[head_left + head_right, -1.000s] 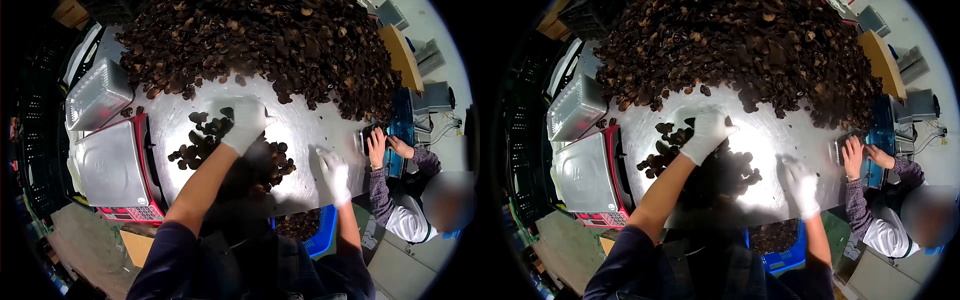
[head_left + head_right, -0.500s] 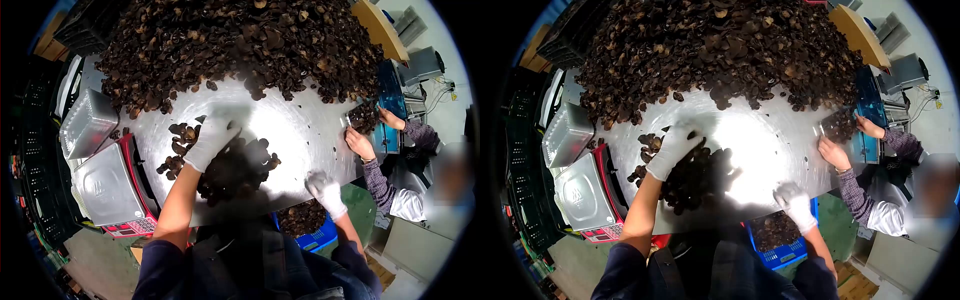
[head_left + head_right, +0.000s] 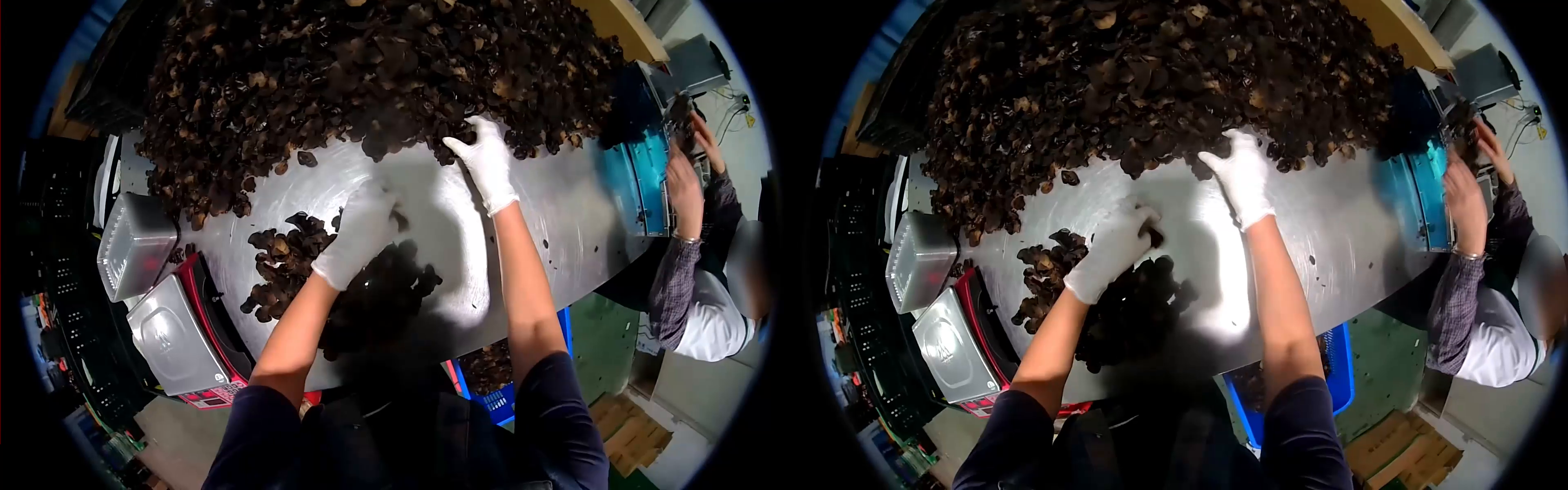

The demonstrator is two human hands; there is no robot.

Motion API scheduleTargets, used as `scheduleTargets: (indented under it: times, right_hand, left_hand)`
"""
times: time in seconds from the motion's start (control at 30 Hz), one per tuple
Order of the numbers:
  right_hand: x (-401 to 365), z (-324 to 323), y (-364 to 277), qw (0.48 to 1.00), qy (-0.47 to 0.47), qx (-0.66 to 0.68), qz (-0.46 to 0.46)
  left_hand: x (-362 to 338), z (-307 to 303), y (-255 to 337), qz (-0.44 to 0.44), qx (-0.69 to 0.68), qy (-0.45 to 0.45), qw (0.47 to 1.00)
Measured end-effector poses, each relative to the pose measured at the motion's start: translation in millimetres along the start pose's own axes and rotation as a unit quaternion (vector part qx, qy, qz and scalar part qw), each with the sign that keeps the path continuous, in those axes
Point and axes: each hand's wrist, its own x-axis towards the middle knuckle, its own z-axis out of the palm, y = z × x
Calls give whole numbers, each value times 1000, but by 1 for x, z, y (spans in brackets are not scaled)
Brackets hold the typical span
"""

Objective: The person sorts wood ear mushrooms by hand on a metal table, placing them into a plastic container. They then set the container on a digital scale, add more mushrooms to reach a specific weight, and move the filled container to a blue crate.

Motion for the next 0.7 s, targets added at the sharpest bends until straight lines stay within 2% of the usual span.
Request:
scheduleTargets:
  times: [0.03,0.07,0.1,0.13,0.2,0.23,0.27,0.33,0.37,0.4,0.43,0.47,0.53,0.57,0.6,0.63,0.67,0.7]
  right_hand:
    - [0,6,-11,1000,-15,8,-5]
    - [-11,1,-19,993,-58,96,23]
    - [-26,3,-21,997,-57,51,-22]
    - [-39,4,-22,996,-56,5,-69]
    - [-75,6,-19,978,-37,14,-207]
    - [-87,3,-23,971,-70,-13,-227]
    - [-96,-3,-28,971,-74,-11,-228]
    - [-109,-23,-42,981,-141,66,-119]
    - [-115,-28,-40,979,-118,148,-73]
    - [-114,-28,-31,979,-121,148,-74]
    - [-111,-25,-18,988,-75,130,-41]
    - [-109,-21,-9,993,-29,111,-6]
    - [-87,-17,-19,994,55,85,-33]
    - [-81,-14,-23,988,76,-23,-133]
    - [-76,-10,-29,959,97,-129,-231]
    - [-74,10,-29,996,40,-6,-79]
    - [-80,13,-26,989,-15,-26,-142]
    - [-96,20,-35,988,-67,2,-136]
  left_hand:
    - [-8,-1,0,-2,0,-6,1000]
    - [-15,-2,-2,40,-31,26,998]
    - [-17,-5,-5,83,-62,60,993]
    - [-15,-5,-14,84,-64,58,993]
    - [-10,-4,-31,30,-110,135,984]
    - [-4,-17,-27,-74,-129,114,982]
    - [3,-14,-39,-117,-66,128,983]
    - [19,-13,-52,-127,-53,172,975]
    - [23,-14,-55,-130,-53,173,975]
    - [27,-16,-56,-132,-48,178,974]
    - [31,-16,-57,-134,-45,183,973]
    - [36,-8,-64,-62,-7,247,967]
    - [45,-9,-53,-79,-60,245,964]
    - [49,-8,-43,-95,-49,252,962]
    - [53,-6,-35,-111,-37,258,959]
    - [61,2,-39,-104,-5,277,955]
    - [58,9,-45,-103,-4,277,955]
    - [56,11,-50,-83,6,237,968]
